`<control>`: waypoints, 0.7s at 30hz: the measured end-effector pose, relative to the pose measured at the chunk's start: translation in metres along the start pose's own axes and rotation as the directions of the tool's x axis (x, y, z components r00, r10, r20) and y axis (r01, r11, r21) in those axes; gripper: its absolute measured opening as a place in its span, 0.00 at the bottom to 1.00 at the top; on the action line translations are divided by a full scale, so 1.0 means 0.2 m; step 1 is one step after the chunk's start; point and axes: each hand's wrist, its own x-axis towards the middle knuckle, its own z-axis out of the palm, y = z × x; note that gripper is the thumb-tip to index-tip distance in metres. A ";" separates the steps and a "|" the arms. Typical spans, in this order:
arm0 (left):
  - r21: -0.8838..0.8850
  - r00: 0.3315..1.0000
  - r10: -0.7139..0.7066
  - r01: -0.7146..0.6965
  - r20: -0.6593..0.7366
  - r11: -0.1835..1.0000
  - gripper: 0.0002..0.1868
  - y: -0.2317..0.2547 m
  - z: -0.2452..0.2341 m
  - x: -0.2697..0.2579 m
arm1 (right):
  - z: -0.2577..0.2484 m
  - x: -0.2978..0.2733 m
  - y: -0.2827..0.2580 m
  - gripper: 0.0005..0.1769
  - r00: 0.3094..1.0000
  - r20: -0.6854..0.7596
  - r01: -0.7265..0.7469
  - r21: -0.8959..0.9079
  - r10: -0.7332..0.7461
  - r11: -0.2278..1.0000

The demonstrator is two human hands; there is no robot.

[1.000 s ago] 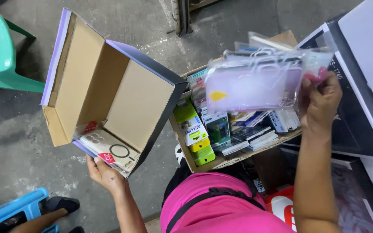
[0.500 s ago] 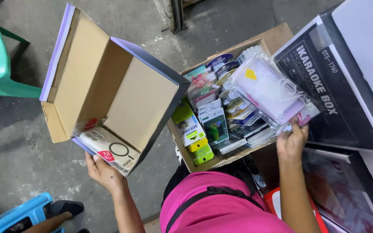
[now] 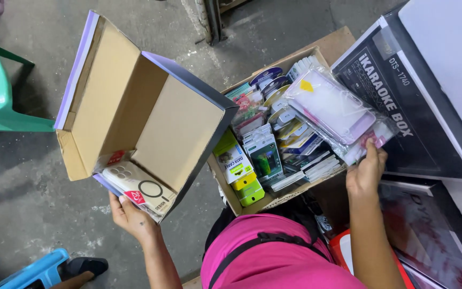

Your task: Organize various small items such as phone cases and accessories from a shipping box into another storage box.

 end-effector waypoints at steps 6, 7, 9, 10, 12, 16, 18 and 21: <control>0.000 1.000 -0.023 0.023 -0.017 1.000 0.23 -0.01 -0.03 0.01 | 0.06 -0.10 -0.04 0.19 0.999 0.030 0.016 -0.100 -0.013 0.995; 0.000 1.000 -0.022 0.022 -0.017 1.000 0.23 -0.01 -0.03 0.01 | 0.06 -0.11 -0.04 0.19 0.999 0.031 0.015 -0.099 -0.012 0.995; 0.027 1.000 -0.010 0.011 -0.021 1.000 0.23 -0.01 -0.04 0.00 | 0.07 -0.13 -0.05 0.18 1.000 0.021 0.012 -0.133 -0.009 0.991; 0.028 1.000 -0.010 0.011 -0.020 1.000 0.23 0.01 -0.03 0.00 | 0.05 -0.12 -0.04 0.18 1.000 0.020 0.011 -0.133 -0.009 0.991; 0.049 0.999 -0.021 0.022 -0.026 0.999 0.23 0.05 -0.02 -0.01 | 0.01 -0.09 -0.01 0.17 0.999 0.027 0.037 -0.136 -0.034 0.990; 0.049 0.999 -0.030 0.032 -0.044 0.998 0.22 0.00 -0.05 0.00 | 0.11 -0.17 -0.08 0.20 0.999 -0.017 0.042 -0.173 -0.045 0.984; 0.050 1.000 -0.001 0.003 -0.030 0.999 0.22 -0.02 -0.08 0.00 | 0.10 -0.18 -0.06 0.25 0.951 0.082 0.307 -0.171 -0.297 0.936; 0.046 1.000 0.011 -0.010 -0.024 0.999 0.22 -0.02 -0.07 0.00 | 0.19 -0.30 -0.12 0.31 0.768 0.168 0.573 -0.612 -0.618 0.545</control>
